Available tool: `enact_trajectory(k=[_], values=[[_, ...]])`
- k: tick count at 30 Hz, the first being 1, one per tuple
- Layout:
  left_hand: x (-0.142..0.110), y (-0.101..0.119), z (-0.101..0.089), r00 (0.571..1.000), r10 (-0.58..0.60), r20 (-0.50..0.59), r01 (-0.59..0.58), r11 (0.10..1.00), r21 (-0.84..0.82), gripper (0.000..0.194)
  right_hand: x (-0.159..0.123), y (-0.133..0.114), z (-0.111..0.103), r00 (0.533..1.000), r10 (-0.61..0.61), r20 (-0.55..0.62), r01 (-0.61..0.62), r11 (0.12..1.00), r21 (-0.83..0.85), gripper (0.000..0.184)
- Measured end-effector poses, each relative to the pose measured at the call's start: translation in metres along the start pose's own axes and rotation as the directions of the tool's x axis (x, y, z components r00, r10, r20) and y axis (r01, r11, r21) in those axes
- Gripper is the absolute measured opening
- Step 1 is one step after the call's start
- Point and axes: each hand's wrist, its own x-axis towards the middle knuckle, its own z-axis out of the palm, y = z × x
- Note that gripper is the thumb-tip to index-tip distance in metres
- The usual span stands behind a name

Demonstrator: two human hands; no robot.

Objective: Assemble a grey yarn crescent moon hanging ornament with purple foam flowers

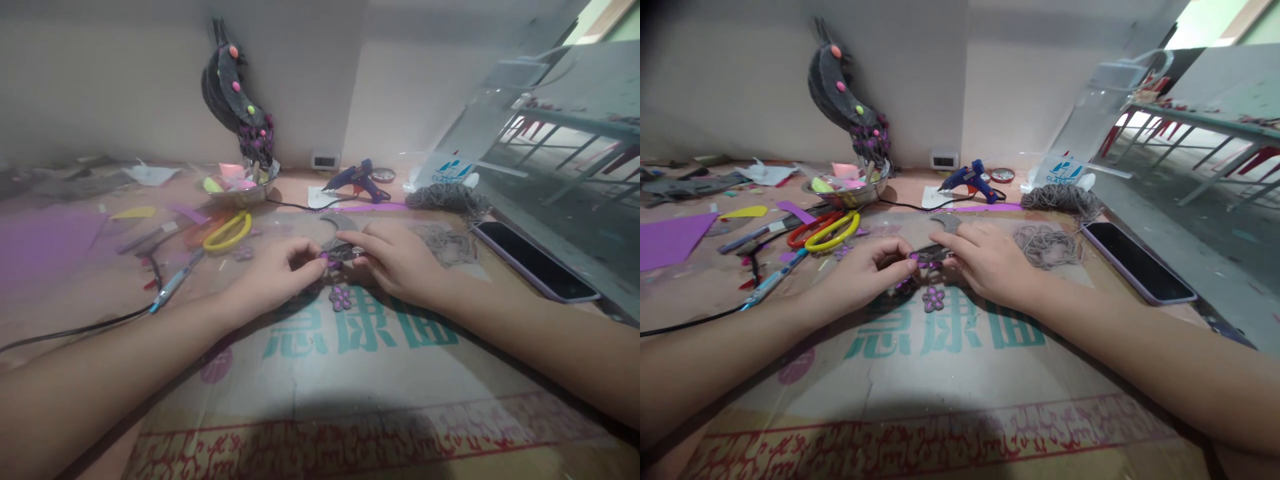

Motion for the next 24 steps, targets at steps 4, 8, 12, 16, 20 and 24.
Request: enact_trajectory(k=[4,8,12,16,20,24], values=[[-0.0001,-0.0004,-0.0002,1.0,0.001,-0.002,-0.001,1.0,0.021,0.018,0.0007,0.0003,0.0024,1.0,-0.018,-0.02,0.017,1.0,-0.022,0.035],[-0.0002,0.0001,0.0009,1.0,0.007,-0.012,-0.007,0.999,0.044,0.016,0.0011,0.0006,0.0026,0.999,-0.031,-0.024,0.031,0.999,-0.019,0.033],[-0.0008,-0.001,0.0015,1.0,0.013,-0.003,-0.013,0.998,0.064,0.015,0.001,0.0004,0.002,0.999,-0.042,-0.015,0.042,0.999,-0.012,0.032],[-0.0016,-0.0018,0.0015,1.0,0.003,-0.001,-0.003,0.998,0.058,0.017,0.0006,0.001,0.0029,0.999,-0.035,-0.029,0.035,0.999,-0.002,0.032],[-0.0017,-0.0012,0.0016,1.0,0.005,-0.003,-0.005,1.0,0.031,0.018,0.0004,0.001,0.0038,0.999,-0.034,-0.023,0.034,0.999,-0.022,0.031],[-0.0012,-0.0016,0.0014,1.0,0.014,-0.002,-0.014,1.0,0.025,0.017,0.0012,0.0003,0.0039,0.997,-0.064,-0.045,0.061,0.997,-0.056,0.03]])
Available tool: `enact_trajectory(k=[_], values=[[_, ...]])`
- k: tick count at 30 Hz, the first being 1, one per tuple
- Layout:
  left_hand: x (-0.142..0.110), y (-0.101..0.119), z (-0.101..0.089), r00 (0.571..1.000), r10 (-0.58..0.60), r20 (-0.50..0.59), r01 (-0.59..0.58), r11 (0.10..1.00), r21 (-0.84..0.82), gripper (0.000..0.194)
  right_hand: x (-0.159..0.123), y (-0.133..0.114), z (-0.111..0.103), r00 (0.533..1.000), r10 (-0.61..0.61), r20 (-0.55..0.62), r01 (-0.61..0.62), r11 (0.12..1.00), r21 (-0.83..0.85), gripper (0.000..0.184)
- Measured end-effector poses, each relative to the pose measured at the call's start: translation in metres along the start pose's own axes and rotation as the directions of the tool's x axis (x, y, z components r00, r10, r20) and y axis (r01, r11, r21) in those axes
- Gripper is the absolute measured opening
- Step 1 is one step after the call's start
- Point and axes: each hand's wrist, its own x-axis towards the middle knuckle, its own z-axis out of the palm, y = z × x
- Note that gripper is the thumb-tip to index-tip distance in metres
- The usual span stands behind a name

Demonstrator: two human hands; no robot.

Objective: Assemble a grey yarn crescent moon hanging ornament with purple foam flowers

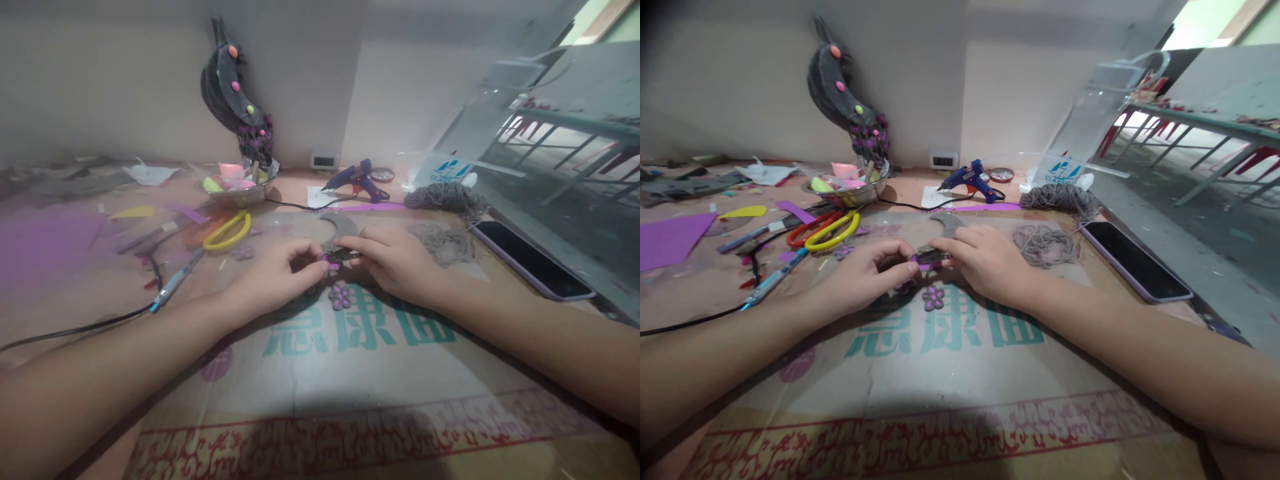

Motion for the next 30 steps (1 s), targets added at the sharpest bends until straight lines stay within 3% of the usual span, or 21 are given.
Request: enact_trajectory(k=[10,16,30], values=[[-0.0006,0.0034,-0.0003,0.999,-0.026,0.018,0.027,0.999,-0.047,0.015,0.001,-0.0015,-0.0019,1.0,-0.007,-0.03,0.008,1.0,0.03,0.029],[-0.0003,0.0025,-0.0004,0.999,-0.028,0.024,0.029,0.999,-0.027,0.021,0.0005,0.0015,-0.0056,0.996,0.087,-0.009,-0.086,0.991,0.104,0.032],[0.001,0.0005,-0.0013,1.0,-0.025,0.004,0.025,0.999,-0.032,0.019,0.0005,-0.0001,-0.003,0.999,-0.013,-0.049,0.014,1.0,0.025,0.03]])
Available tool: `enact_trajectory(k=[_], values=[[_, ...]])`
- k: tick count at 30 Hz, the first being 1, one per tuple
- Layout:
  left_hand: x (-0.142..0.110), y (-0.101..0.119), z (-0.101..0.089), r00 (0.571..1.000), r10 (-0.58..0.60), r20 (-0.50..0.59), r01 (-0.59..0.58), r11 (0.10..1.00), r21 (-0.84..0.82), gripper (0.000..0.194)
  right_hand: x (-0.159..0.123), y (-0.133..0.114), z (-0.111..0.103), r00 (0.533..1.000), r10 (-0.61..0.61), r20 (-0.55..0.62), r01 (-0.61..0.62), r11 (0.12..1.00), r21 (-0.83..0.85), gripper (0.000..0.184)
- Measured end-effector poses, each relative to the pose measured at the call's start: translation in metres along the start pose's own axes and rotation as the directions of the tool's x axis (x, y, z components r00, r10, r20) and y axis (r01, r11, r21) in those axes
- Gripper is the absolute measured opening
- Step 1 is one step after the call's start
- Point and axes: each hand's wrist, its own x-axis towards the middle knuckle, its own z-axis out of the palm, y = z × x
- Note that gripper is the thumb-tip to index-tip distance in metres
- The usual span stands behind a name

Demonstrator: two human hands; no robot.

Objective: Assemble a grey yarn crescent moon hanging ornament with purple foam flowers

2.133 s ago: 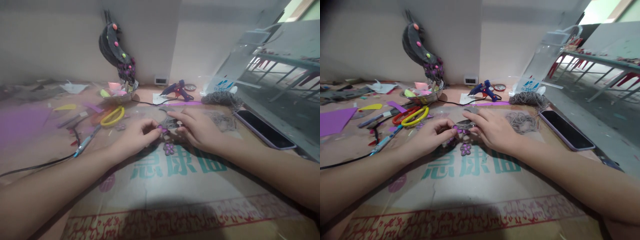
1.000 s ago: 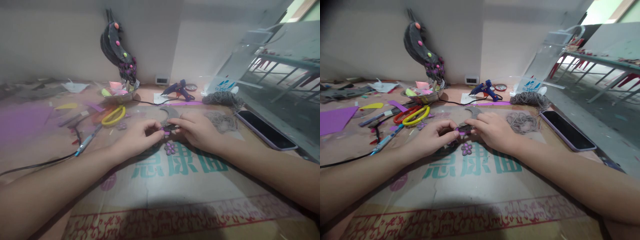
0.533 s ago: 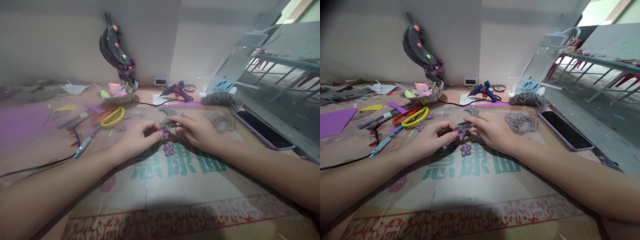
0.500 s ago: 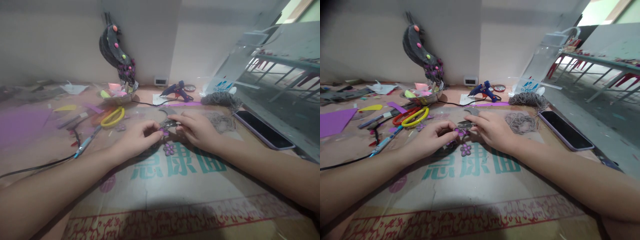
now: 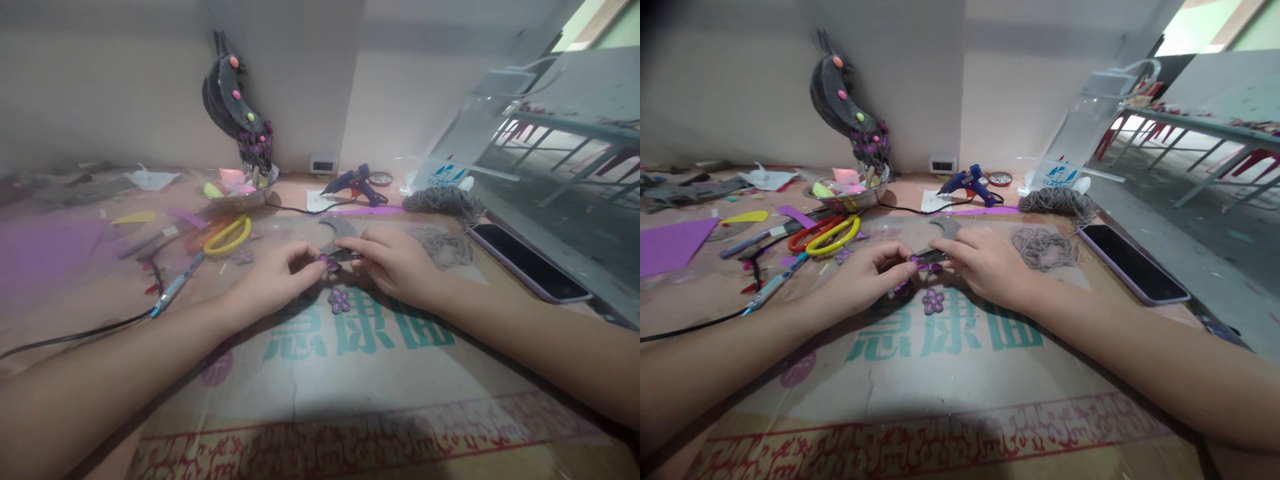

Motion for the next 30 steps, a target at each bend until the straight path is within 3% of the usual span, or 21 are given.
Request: enact_trajectory(k=[30], values=[[-0.0024,-0.0025,0.0003,0.999,0.038,0.022,-0.037,0.997,-0.071,0.02,-0.0005,0.0043,0.0014,0.999,-0.049,0.006,0.049,0.998,0.039,0.03]])
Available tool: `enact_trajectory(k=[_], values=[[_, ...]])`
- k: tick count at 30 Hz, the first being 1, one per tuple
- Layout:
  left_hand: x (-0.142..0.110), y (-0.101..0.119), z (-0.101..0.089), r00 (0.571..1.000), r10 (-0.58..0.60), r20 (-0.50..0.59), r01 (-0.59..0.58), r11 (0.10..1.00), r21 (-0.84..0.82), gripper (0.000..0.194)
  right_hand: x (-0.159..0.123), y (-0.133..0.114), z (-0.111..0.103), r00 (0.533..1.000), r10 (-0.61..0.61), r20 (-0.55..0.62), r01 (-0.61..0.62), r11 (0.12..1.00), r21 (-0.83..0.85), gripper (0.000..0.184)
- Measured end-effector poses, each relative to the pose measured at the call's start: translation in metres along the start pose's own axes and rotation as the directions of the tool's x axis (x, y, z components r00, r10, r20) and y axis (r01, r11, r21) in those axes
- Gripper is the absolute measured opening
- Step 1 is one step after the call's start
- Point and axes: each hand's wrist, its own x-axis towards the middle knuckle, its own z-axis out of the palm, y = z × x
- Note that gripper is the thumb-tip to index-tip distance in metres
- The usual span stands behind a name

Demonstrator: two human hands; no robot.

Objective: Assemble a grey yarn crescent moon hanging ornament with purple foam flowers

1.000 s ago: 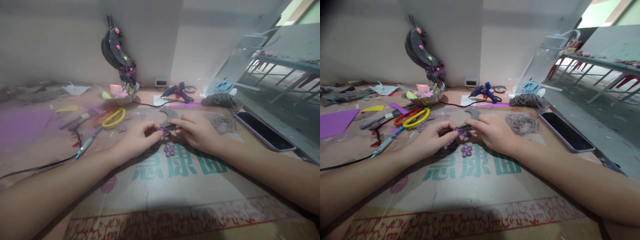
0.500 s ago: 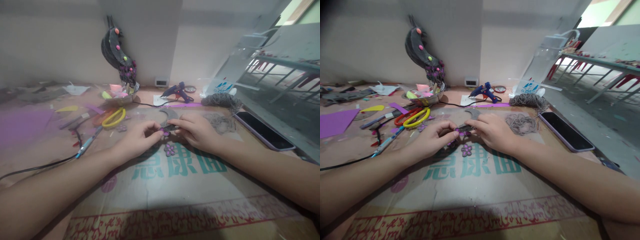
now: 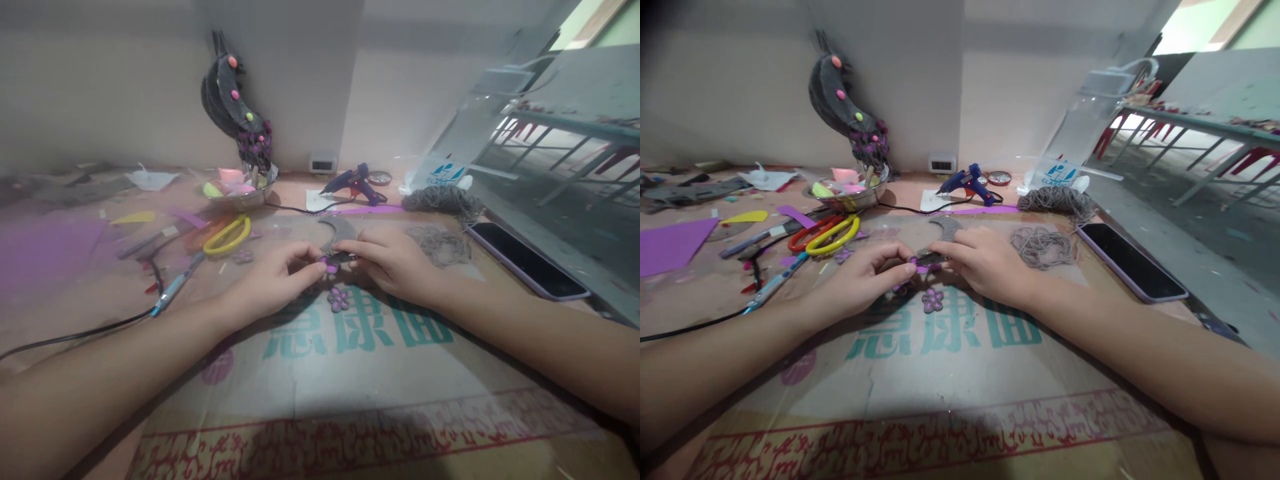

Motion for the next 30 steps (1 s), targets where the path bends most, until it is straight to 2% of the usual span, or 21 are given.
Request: enact_trajectory(k=[11,16,21,24,27,30], values=[[0.001,0.001,0.0,1.0,-0.012,0.005,0.012,1.0,0.005,0.02,0.0,-0.001,0.001,1.0,0.013,-0.015,-0.012,0.999,0.036,0.03],[0.003,0.0,0.001,1.0,-0.028,-0.007,0.028,0.999,0.015,0.022,0.005,0.002,-0.006,0.982,0.185,-0.029,-0.181,0.978,0.1,0.034],[0.002,-0.002,0.001,0.999,-0.037,-0.029,0.038,0.998,0.042,0.022,0.006,0.039,-0.002,0.923,0.384,0.013,-0.383,0.917,0.111,0.05],[0.002,-0.001,0.002,0.999,-0.048,-0.024,0.049,0.998,0.038,0.022,0.005,0.056,0.001,0.908,0.42,0.007,-0.416,0.899,0.139,0.05],[0.002,-0.002,0.002,0.998,-0.057,-0.012,0.057,0.998,0.003,0.023,0.01,0.046,-0.008,0.905,0.422,-0.046,-0.407,0.894,0.184,0.039],[0.002,-0.003,0.002,0.999,-0.047,-0.009,0.047,0.998,-0.038,0.023,0.017,0.014,-0.021,0.903,0.43,0.015,-0.414,0.859,0.301,0.029]])
